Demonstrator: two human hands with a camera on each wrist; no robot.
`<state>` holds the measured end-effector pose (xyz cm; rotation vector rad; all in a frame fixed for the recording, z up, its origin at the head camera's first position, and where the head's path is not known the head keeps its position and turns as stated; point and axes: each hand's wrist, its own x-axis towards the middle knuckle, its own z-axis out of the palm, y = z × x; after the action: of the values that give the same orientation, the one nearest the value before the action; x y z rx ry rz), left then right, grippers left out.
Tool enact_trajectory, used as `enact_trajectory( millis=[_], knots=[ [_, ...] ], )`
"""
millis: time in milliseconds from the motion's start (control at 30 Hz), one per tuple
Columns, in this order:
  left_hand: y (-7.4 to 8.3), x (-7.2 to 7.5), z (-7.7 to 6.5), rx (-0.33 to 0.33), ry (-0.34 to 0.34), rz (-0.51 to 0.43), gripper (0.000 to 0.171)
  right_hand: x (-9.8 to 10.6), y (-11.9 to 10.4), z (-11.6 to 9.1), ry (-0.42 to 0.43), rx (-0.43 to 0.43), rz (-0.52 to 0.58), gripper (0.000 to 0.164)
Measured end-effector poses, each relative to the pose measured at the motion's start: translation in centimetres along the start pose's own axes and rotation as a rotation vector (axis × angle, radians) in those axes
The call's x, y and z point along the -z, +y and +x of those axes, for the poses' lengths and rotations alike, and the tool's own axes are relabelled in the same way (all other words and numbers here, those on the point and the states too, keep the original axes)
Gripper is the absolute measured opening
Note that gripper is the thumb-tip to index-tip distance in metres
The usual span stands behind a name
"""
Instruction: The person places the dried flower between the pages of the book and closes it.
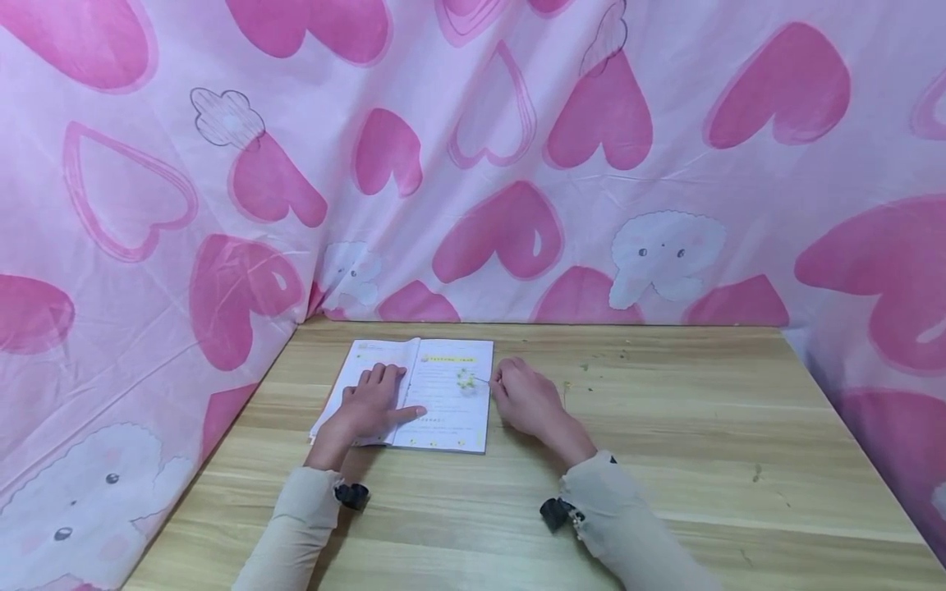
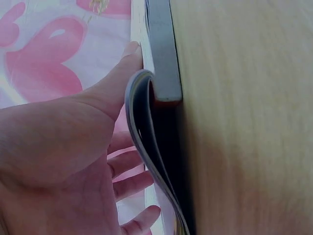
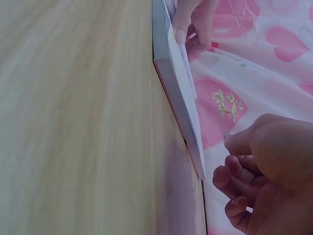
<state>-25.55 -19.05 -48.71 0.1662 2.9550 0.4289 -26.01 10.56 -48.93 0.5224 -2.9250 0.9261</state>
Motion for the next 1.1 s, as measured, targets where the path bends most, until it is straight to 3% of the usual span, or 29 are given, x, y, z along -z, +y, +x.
enact_trajectory(
  millis=[600,900,1100],
  knots=[
    [0.5,0.3,-0.1,0.006,-0.016,0.01,0.091,-3.7,-2.7,3.0,-0.045,-0.093,-0.012,0.008],
    [0.4,0.3,0.0,0.006,-0.017,0.012,0.091,-3.6,-1.9,3.5,-0.034,-0.108,0.028,0.013],
    [0.3,0.3,0.0,0.014,-0.021,0.011,0.092,-2.8,-0.5,3.9,0.008,-0.053,0.028,0.022]
  ],
)
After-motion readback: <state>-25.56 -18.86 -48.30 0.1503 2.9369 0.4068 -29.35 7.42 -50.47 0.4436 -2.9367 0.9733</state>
